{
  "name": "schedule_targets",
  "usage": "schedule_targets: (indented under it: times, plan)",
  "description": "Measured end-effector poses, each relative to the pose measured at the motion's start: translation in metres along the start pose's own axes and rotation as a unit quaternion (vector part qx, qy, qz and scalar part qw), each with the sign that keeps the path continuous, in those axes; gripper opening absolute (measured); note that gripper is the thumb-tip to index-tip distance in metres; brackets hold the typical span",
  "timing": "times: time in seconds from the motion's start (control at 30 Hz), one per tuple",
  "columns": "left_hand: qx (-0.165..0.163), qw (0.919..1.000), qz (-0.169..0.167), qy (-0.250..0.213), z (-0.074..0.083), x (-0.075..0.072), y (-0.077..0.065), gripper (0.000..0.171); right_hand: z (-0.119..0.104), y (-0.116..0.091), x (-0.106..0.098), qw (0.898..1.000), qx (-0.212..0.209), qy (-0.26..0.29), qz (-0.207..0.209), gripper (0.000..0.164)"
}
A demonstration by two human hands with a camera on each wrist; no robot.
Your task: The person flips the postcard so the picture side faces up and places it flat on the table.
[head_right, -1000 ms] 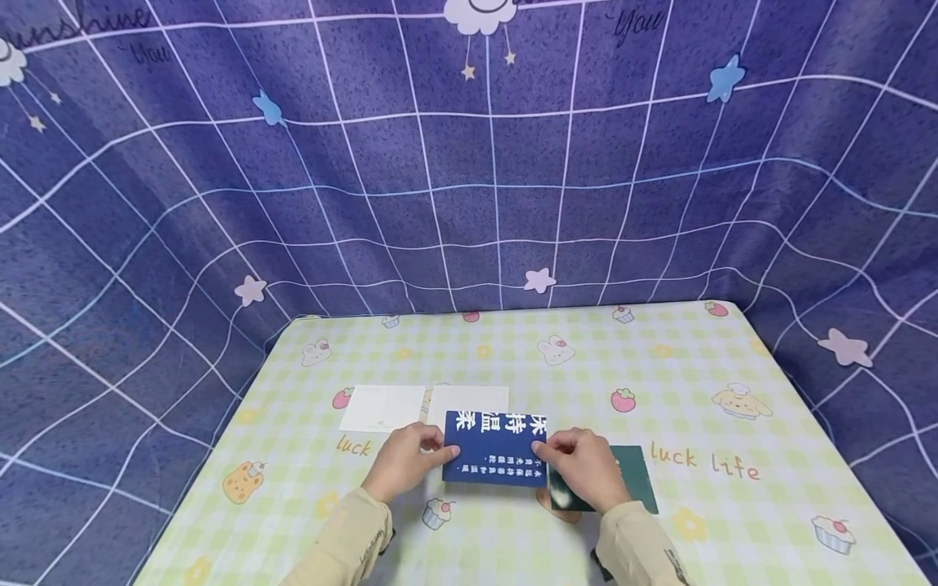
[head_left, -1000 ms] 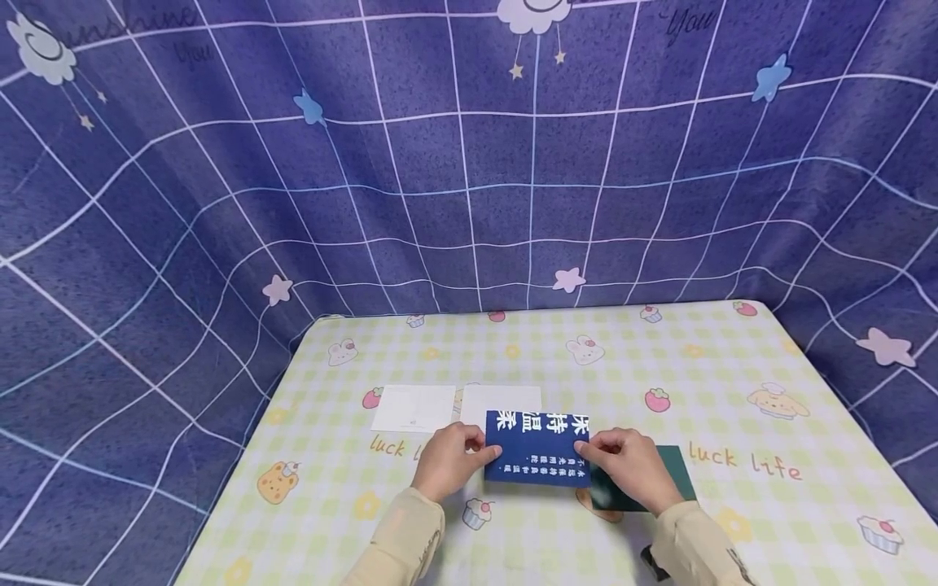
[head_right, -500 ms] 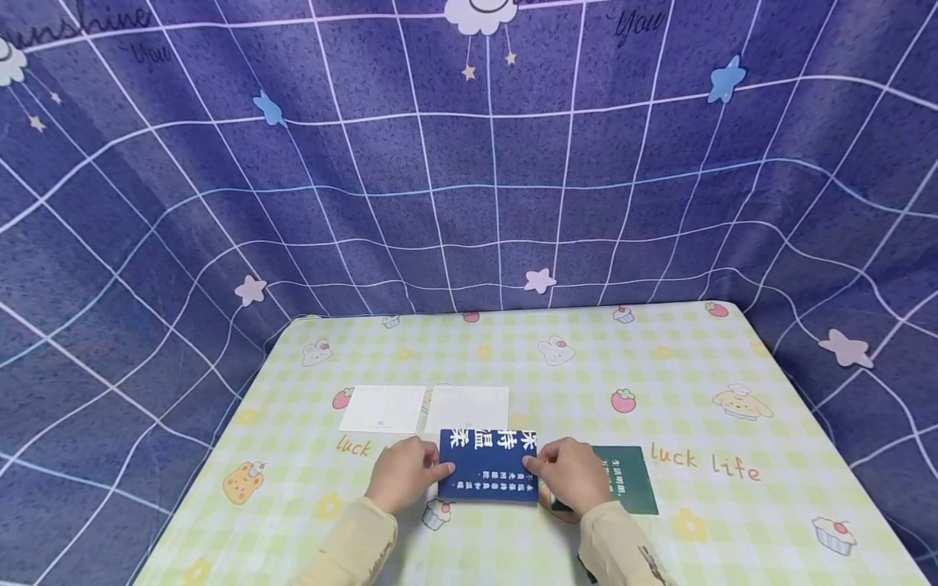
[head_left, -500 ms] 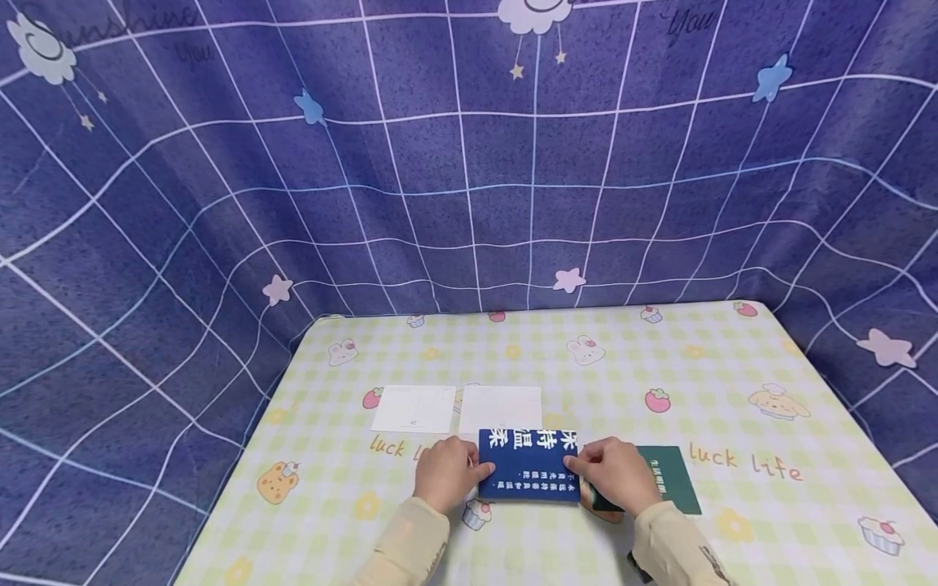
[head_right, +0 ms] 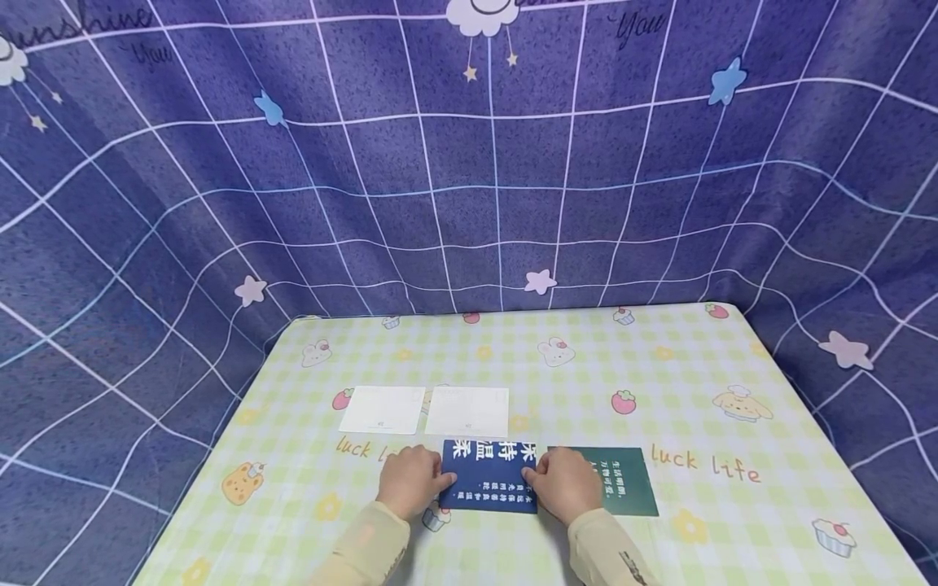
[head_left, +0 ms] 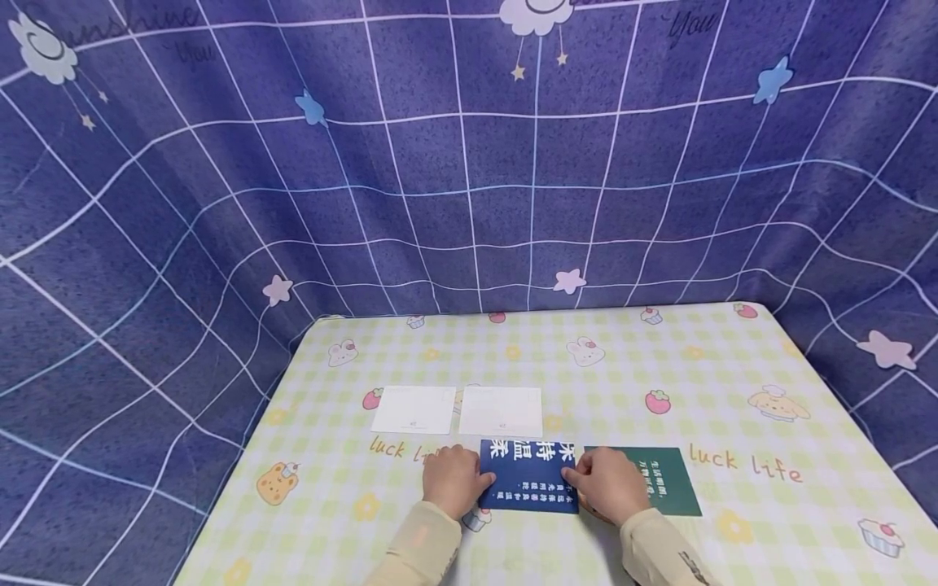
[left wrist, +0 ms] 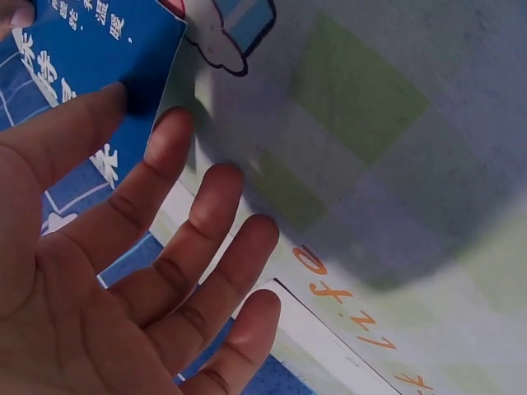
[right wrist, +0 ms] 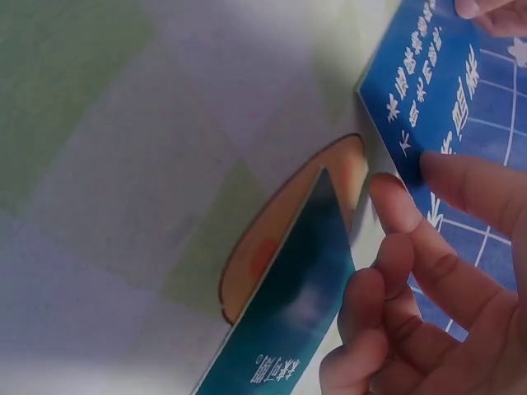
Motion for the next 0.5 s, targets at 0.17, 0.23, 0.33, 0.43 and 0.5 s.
schedule_targets:
  times: [0.17, 0.23, 0.33, 0.43, 0.5]
  plan:
    - [-0.011, 0.9998, 0.001, 0.017, 0.004, 0.001, 0.0, 0.035, 0.001, 0.001, 0.004, 0.999, -0.018, -0.024, 0.019, 0.042]
    - [-0.012, 0.9996, 0.005, 0.025, 0.006, 0.002, 0.001, 0.036, -0.001, 0.001, 0.005, 0.999, -0.017, -0.034, 0.023, 0.043]
    - [-0.014, 0.9993, 0.005, 0.034, 0.008, 0.003, 0.001, 0.038, -0.003, 0.0, 0.006, 0.998, -0.015, -0.053, 0.032, 0.042]
    - [-0.017, 0.9991, 0.008, 0.038, 0.01, 0.004, 0.002, 0.039, -0.006, 0.0, 0.007, 0.997, -0.017, -0.066, 0.041, 0.041]
    - [-0.019, 0.9989, 0.012, 0.041, 0.011, 0.005, 0.002, 0.039, -0.007, 0.0, 0.008, 0.996, -0.02, -0.069, 0.05, 0.04]
Point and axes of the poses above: each hand's wrist, its own y-axis towards the middle knuckle, its own x-axis out of the palm, z = x × y, the point moved 1 cm from there along y, towards the middle knuckle, and after that the axes turned 8 degrees about y, right-handed, at the moved point
